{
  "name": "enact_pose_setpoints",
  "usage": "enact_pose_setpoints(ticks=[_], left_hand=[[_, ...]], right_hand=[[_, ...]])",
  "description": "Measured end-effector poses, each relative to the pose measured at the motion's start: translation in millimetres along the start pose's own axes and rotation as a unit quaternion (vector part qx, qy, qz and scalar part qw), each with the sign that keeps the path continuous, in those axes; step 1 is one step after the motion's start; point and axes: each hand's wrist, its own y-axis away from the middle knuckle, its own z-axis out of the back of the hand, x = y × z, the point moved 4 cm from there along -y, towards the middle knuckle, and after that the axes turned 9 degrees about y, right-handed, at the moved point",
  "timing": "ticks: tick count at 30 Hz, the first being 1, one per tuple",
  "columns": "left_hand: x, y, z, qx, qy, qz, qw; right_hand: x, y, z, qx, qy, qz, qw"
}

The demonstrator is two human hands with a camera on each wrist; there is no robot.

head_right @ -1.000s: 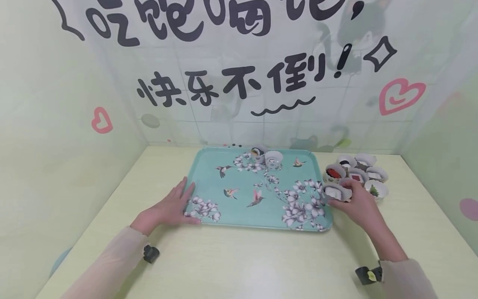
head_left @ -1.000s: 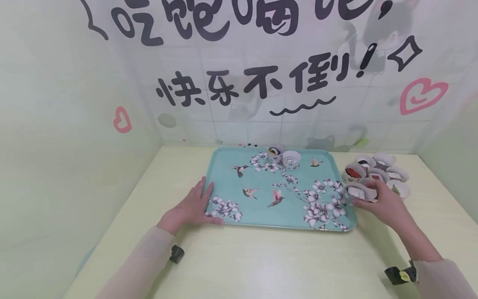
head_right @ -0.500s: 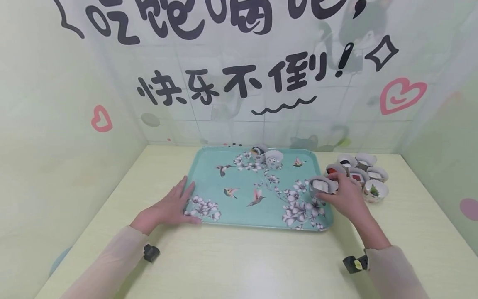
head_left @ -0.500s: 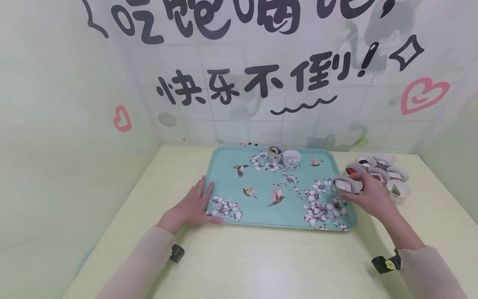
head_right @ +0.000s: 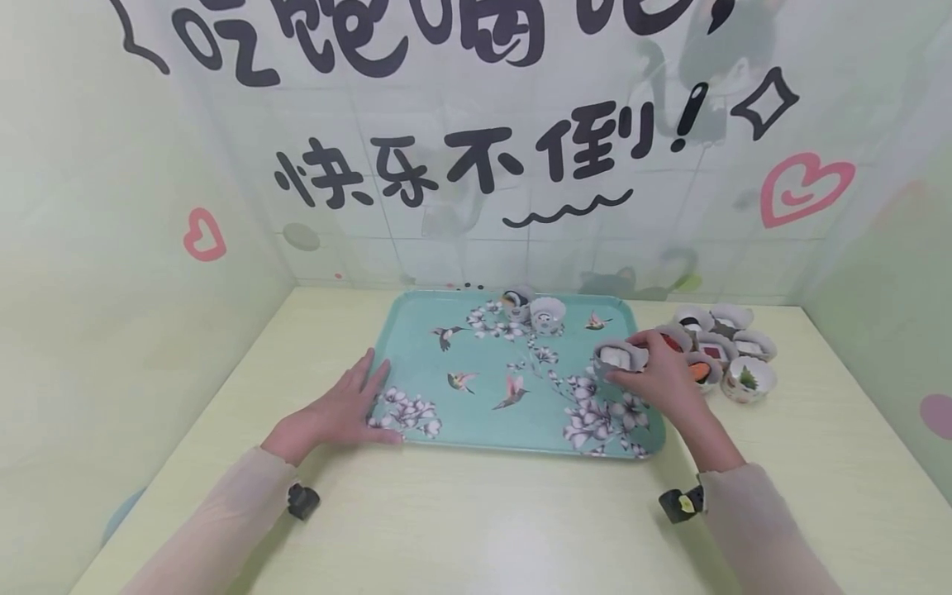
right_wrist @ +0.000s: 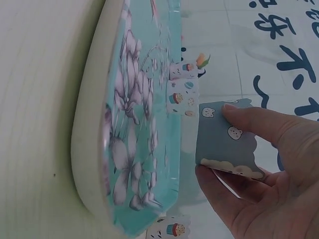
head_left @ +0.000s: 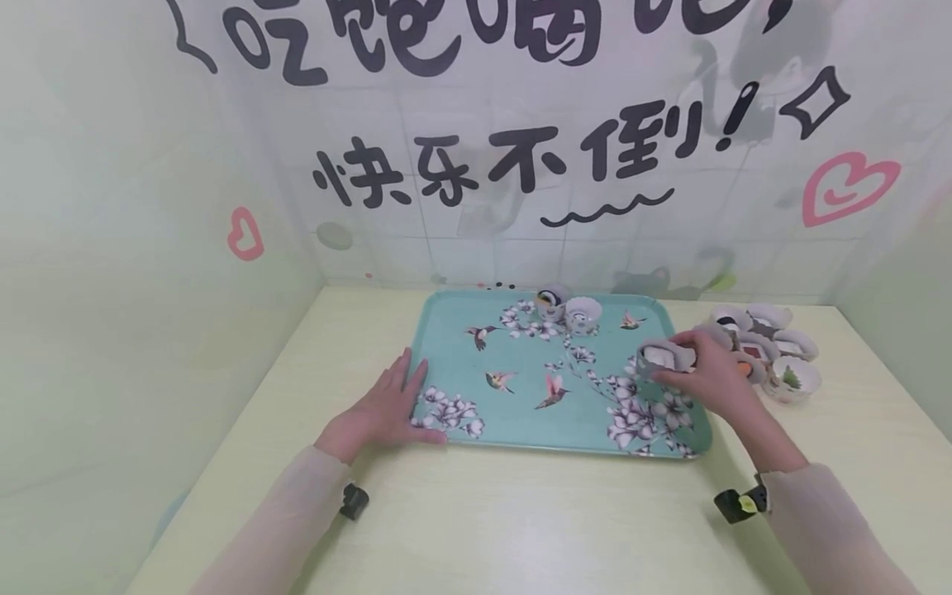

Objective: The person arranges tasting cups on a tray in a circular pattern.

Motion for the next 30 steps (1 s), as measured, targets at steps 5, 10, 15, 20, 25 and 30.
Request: enact_pose_setpoints(ticks=[5, 10, 15, 20, 25, 30], left_hand=[[3.8, -3.5, -3.9, -0.002, -0.003, -0.001, 1.0], [2.8, -4.9, -2.1, -0.001, -0.007, -0.003, 1.0], [3.0, -5.4, -2.1, -0.002, -0.006, -0.001, 1.0], [4.0, -5.7, -4.4, -0.002, -0.009, 0.004, 0.9999], [-0.7, -4.0, -2.0, 0.001, -0.011, 0.007, 0.9999], [-0.9, -4.0, -2.6, 0.001, -0.015, 0.009, 0.9999]], right_hand=[[4.6, -9.2, -3.8, 0.011, -0.001, -0.012, 1.0], [9.5, -16.8, -7.9, 0.011, -0.001, -0.02, 1.0], [12.2, -26.4, -14.3, 0.022, -0.022, -0.03, 0.999], [14.5, -35.6, -20.9, 0.027, -0.037, -0.031, 0.998], [17.0, -43.3, -27.5, 0.034, -0.04, -0.041, 0.998], [19.5, -52.3, -34.3, 0.026, -0.046, -0.061, 0.997]])
